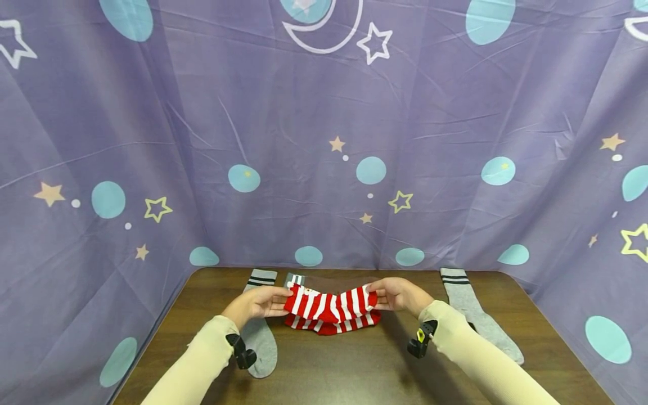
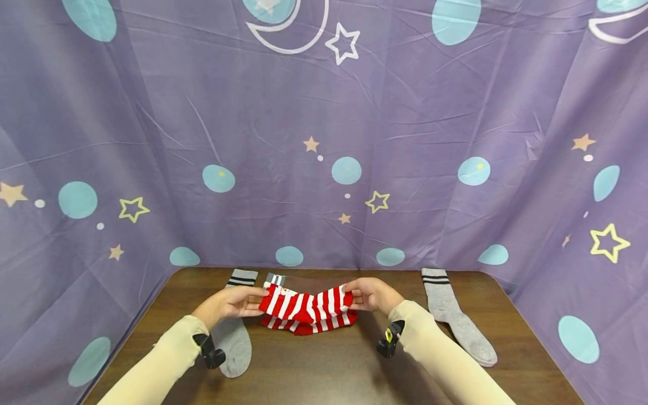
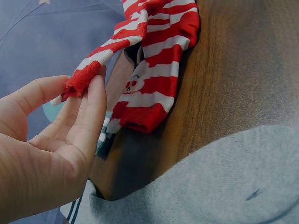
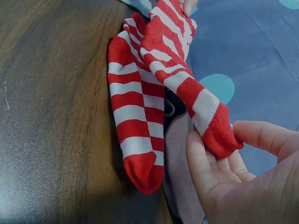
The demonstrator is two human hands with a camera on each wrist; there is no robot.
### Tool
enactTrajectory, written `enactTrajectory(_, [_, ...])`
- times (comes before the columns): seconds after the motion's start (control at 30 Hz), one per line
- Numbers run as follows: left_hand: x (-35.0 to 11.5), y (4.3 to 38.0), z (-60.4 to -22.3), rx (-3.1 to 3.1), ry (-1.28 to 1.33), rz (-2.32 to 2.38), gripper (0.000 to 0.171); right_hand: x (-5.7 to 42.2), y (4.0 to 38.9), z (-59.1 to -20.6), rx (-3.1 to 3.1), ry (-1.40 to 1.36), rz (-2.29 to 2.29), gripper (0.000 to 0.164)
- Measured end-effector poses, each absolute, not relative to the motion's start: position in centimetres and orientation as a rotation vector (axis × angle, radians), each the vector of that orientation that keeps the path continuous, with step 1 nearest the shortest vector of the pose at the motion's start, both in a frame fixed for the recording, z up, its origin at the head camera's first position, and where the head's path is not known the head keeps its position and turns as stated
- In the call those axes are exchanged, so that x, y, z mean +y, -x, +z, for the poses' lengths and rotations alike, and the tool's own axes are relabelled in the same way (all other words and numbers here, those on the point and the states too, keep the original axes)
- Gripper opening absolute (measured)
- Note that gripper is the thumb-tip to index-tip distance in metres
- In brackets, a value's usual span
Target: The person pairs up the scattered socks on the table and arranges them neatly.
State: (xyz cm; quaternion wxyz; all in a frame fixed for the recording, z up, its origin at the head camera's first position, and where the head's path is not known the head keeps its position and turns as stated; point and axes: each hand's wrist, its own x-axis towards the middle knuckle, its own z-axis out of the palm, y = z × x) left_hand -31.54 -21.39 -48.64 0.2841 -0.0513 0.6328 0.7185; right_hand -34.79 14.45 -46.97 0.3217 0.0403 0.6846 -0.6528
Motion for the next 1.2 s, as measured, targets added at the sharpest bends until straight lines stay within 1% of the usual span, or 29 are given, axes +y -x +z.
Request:
enactTrajectory(0.4, [-21.2,31.4,-48.9,1.717,0.164,1.916,0.007,14.4,34.6,-47.6,1.803,-0.134,-1.731,0.006])
enactTrajectory(0.63, [-21.2,31.6,-49.5,1.726,0.171,1.906,0.011,14.5,34.6,-47.9,1.798,-0.133,-1.729,0.009])
enactTrajectory(1.1, [-21.1,31.5,-49.3,1.736,0.169,1.899,0.011,14.4,34.5,-48.3,1.800,-0.139,-1.735,0.008])
enactTrajectory(1.2, [-21.2,31.5,-49.5,1.740,0.167,1.899,0.012,14.5,34.6,-48.6,1.808,-0.128,-1.724,0.012])
